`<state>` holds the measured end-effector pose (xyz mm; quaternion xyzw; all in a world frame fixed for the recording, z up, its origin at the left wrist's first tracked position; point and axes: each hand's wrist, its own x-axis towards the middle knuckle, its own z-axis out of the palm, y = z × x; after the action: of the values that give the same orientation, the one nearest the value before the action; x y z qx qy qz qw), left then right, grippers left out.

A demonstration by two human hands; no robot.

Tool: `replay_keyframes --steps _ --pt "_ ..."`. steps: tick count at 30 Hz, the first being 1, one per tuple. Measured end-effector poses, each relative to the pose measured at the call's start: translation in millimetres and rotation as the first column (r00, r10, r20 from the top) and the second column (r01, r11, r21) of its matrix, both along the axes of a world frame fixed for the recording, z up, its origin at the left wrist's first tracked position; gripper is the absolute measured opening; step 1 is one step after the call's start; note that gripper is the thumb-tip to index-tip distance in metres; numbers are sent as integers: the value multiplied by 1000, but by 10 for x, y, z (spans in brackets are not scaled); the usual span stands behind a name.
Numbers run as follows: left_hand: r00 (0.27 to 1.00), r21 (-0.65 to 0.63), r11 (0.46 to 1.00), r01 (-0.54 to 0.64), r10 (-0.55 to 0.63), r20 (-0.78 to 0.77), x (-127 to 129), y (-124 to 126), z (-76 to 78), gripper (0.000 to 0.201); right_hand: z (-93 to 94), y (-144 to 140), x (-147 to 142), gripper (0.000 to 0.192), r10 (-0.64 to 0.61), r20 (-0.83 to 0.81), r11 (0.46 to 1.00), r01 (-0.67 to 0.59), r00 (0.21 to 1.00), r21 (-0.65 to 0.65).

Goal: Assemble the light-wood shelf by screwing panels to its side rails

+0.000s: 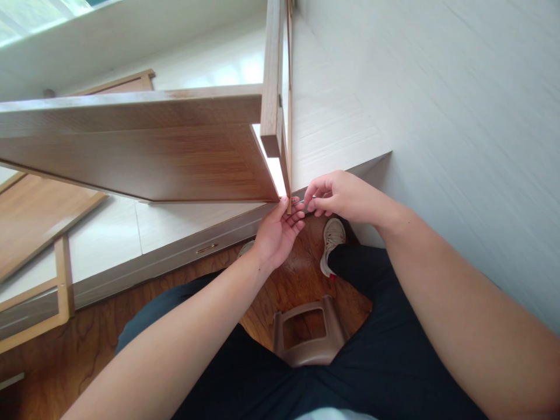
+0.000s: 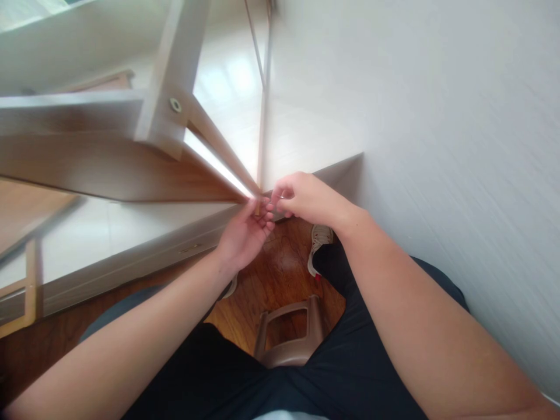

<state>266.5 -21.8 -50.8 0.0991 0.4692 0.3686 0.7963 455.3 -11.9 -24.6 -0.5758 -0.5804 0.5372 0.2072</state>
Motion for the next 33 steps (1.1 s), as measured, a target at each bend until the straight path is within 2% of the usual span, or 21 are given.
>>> replay_keyframes --steps 3,8,13,15,20,25,33 --pt "1000 0 1000 -14 14 5 -2 7 -14 30 34 0 -10 20 65 -34 998 -66 997 -10" --pt "1000 -14 1000 -24 24 15 -1 12 -23 28 140 14 31 22 148 -27 988 -146 989 52" --pt "1000 -29 999 -25 26 18 -2 11 -9 26 201 9 100 43 191 -25 981 -190 981 30" --pt "999 -30 999 -26 27 27 -3 12 -2 25 187 11 110 41 173 -31 984 -172 984 40" --pt "999 -38 999 -25 26 36 -6 18 0 27 141 32 111 20 83 -29 991 -79 996 105" --pt "999 -47 999 -6 8 32 -13 22 -2 29 180 20 82 17 -6 37 988 1 999 154" --pt "1000 -19 1000 7 -6 19 -27 18 -5 29 190 17 75 21 107 104 982 -121 989 146"
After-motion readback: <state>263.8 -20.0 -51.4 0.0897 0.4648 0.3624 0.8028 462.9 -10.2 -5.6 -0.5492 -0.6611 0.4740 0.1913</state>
